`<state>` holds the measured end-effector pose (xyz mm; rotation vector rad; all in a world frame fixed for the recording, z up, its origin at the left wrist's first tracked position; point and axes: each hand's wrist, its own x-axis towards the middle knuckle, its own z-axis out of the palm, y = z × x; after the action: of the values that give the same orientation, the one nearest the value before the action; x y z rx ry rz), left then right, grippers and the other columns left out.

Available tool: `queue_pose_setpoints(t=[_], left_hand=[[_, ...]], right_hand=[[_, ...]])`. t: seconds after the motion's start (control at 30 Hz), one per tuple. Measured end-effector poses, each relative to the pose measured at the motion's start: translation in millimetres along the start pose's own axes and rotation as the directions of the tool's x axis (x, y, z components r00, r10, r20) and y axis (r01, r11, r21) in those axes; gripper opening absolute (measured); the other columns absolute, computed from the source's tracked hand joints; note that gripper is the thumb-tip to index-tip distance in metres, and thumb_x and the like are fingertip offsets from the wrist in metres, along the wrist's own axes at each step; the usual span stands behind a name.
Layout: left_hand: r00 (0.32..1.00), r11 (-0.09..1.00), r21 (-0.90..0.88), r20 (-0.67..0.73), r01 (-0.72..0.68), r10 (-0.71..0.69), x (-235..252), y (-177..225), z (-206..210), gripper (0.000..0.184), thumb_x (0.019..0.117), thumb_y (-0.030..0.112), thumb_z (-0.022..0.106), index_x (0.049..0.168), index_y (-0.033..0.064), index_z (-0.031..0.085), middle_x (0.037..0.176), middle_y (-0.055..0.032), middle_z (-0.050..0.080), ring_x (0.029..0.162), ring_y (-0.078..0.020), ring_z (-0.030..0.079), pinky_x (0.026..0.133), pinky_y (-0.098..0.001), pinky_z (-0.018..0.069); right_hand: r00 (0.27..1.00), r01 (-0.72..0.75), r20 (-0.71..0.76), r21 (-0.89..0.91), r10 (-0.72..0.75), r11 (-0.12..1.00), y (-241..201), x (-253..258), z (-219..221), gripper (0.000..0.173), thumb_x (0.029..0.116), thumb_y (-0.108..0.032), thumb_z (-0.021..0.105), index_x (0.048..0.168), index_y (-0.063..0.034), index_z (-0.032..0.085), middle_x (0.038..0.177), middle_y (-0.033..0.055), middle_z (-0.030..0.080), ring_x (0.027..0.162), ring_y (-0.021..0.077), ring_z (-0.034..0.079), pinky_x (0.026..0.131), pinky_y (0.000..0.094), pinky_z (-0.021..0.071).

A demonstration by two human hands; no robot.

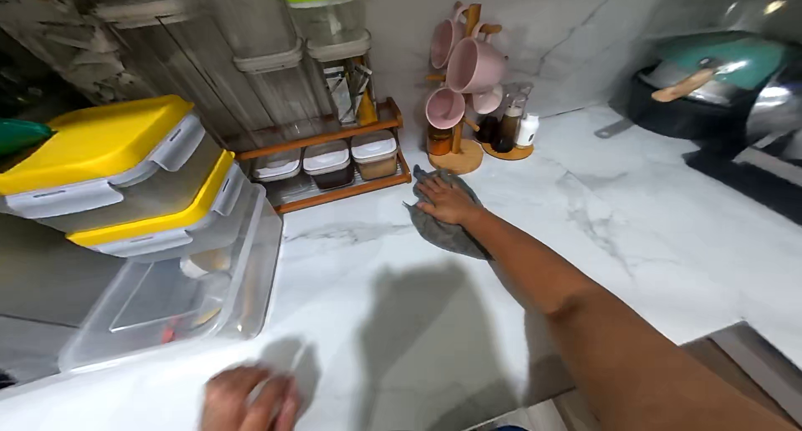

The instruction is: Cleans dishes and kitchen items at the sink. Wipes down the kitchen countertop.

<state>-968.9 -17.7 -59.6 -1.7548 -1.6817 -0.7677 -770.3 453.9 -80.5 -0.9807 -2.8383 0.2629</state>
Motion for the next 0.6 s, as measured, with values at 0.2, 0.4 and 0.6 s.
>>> queue_pose_setpoints(t=[0.2, 0.4, 0.6], left_hand=[[0.956, 0.94, -0.333, 0.293, 0.07, 0.033, 202, 77, 150, 0.028, 0.0968, 0.018, 0.062, 0.115, 0.0005, 0.072, 0.116, -0.0222, 0.069, 0.112, -0.0377, 0.066, 0.097, -0.0523, 0.0544], [0.753, 0.688, -0.387, 0.549, 0.614, -0.363, 341, 89, 298, 0.065, 0.0922, 0.013, 0.074, 0.15, -0.002, 0.046, 0.147, -0.0317, 0.048, 0.136, -0.0451, 0.049, 0.113, -0.0558, 0.0425], [0.649, 0.331, -0.574, 0.534, 0.749, -0.542, 398, 81, 389, 0.077, 0.0767, 0.008, 0.088, 0.143, -0.0046, 0.049, 0.134, -0.0239, 0.062, 0.126, -0.0329, 0.06, 0.109, -0.0498, 0.0486]], right_hand=[[0.957, -0.287, -0.025, 0.025, 0.288, 0.958, 59, -63, -25, 0.071, 0.1028, -0.07, 0.03, 0.162, -0.0308, 0.034, 0.172, 0.0042, 0.022, 0.16, 0.034, 0.01, 0.121, 0.0725, 0.0029], [0.887, -0.453, 0.088, -0.018, 0.452, 0.892, 95, -93, -53, 0.086, 0.1005, -0.075, 0.025, 0.167, -0.0211, 0.016, 0.174, 0.0154, 0.003, 0.158, 0.0458, -0.005, 0.115, 0.079, -0.0083], [0.98, -0.155, 0.123, -0.015, 0.156, 0.988, 137, -83, -55, 0.081, 0.1022, -0.071, 0.025, 0.167, -0.022, 0.019, 0.174, 0.0129, 0.009, 0.16, 0.0384, 0.0, 0.121, 0.0721, -0.0048]])
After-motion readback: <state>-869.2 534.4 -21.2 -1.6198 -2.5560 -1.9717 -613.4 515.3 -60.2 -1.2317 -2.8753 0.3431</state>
